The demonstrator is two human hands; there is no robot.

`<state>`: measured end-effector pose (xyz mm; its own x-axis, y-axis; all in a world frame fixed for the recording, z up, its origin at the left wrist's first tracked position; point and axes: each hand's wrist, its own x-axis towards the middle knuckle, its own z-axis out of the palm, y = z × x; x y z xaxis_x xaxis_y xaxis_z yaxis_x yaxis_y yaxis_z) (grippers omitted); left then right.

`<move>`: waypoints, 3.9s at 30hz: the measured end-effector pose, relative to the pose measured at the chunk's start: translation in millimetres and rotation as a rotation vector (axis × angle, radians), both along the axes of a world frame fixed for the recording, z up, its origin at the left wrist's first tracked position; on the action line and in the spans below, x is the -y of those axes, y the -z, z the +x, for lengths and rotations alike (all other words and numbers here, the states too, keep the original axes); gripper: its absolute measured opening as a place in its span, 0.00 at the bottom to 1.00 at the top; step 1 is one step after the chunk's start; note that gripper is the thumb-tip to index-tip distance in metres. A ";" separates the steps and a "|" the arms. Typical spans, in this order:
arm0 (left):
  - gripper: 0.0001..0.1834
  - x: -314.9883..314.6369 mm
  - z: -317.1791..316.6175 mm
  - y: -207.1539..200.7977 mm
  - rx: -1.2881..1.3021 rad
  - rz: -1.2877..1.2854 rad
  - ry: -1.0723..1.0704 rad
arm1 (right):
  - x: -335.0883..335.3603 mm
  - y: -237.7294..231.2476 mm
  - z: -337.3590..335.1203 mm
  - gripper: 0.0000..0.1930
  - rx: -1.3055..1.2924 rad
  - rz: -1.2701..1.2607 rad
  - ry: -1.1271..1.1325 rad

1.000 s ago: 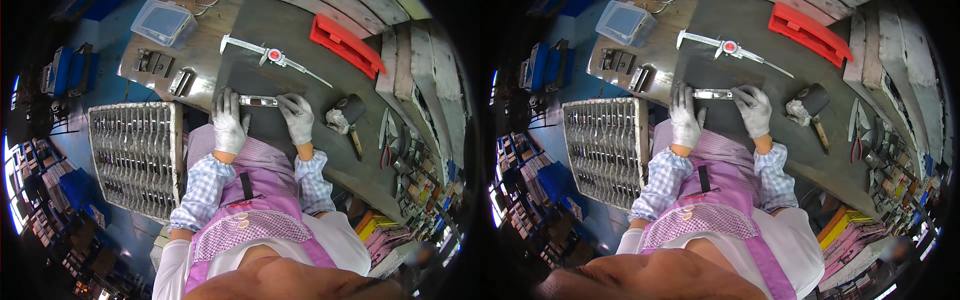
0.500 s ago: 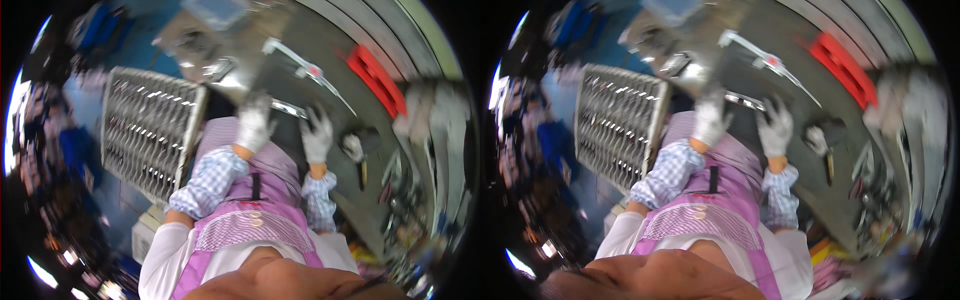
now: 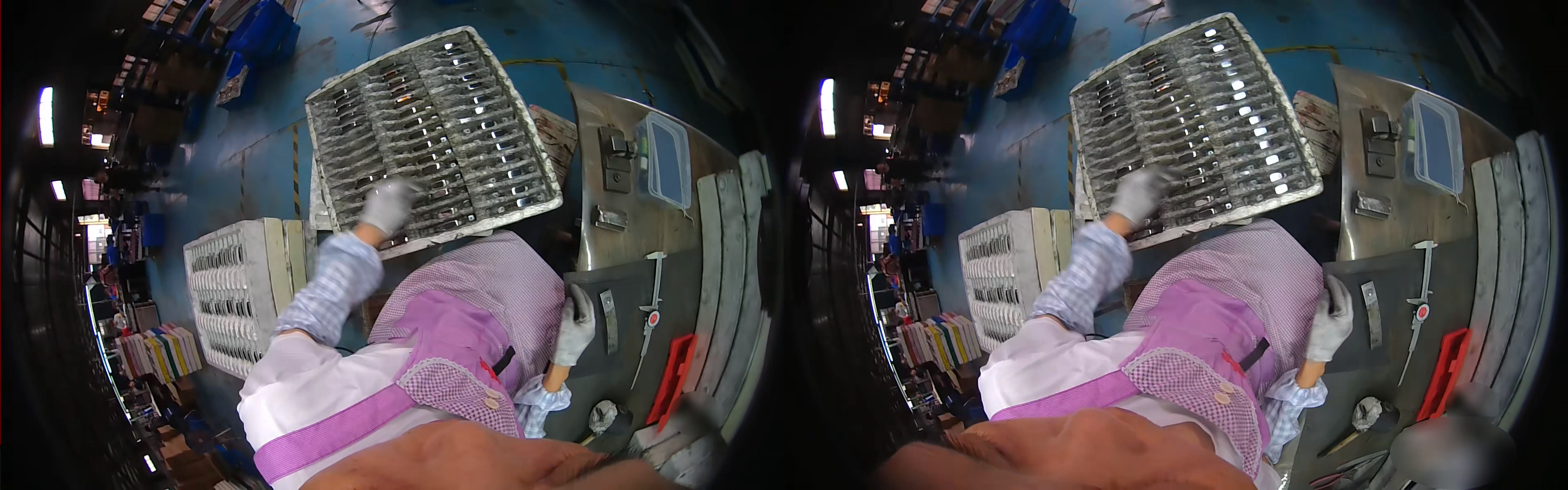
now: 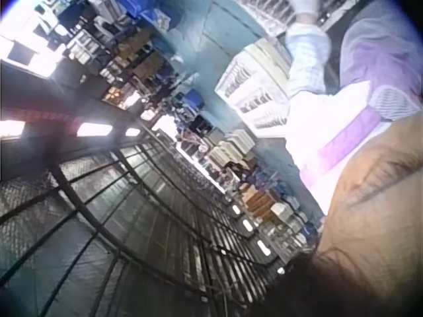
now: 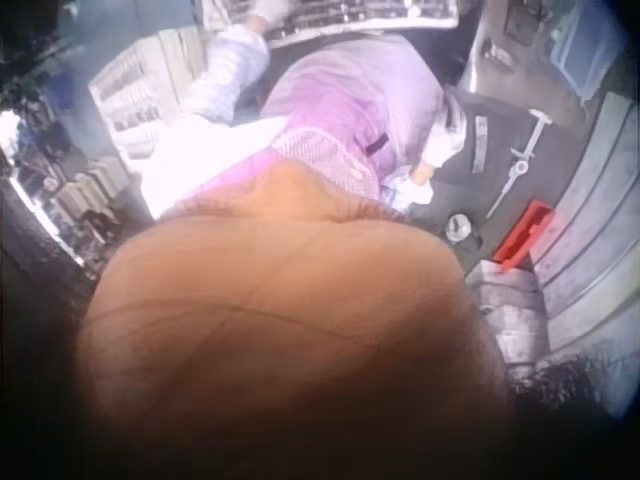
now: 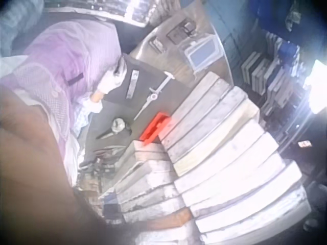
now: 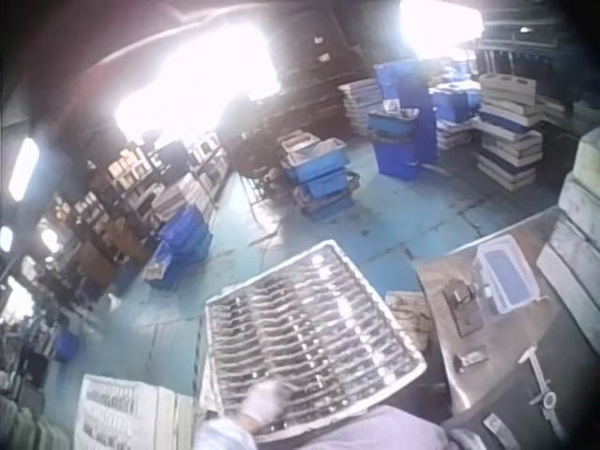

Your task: The worker inspects metal components from a tray, measures them with digital calipers, and adjusts them using a mallet on a workbench.

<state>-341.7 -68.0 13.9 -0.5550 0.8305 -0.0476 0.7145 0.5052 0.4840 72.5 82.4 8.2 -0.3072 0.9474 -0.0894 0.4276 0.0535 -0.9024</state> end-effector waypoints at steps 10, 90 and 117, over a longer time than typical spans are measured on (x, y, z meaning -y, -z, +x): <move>0.17 46.6 -192.2 105.4 -0.092 -0.036 -0.016 | 2.4 -11.4 -25.6 0.14 0.355 -0.034 -0.151; 0.15 -88.0 156.7 -1.8 0.368 0.195 0.546 | 1.3 -12.0 24.0 0.13 -0.004 0.175 0.115; 0.21 -37.4 -306.1 79.7 -0.219 -0.548 -0.277 | 7.4 -27.9 -28.5 0.13 0.475 0.237 -0.190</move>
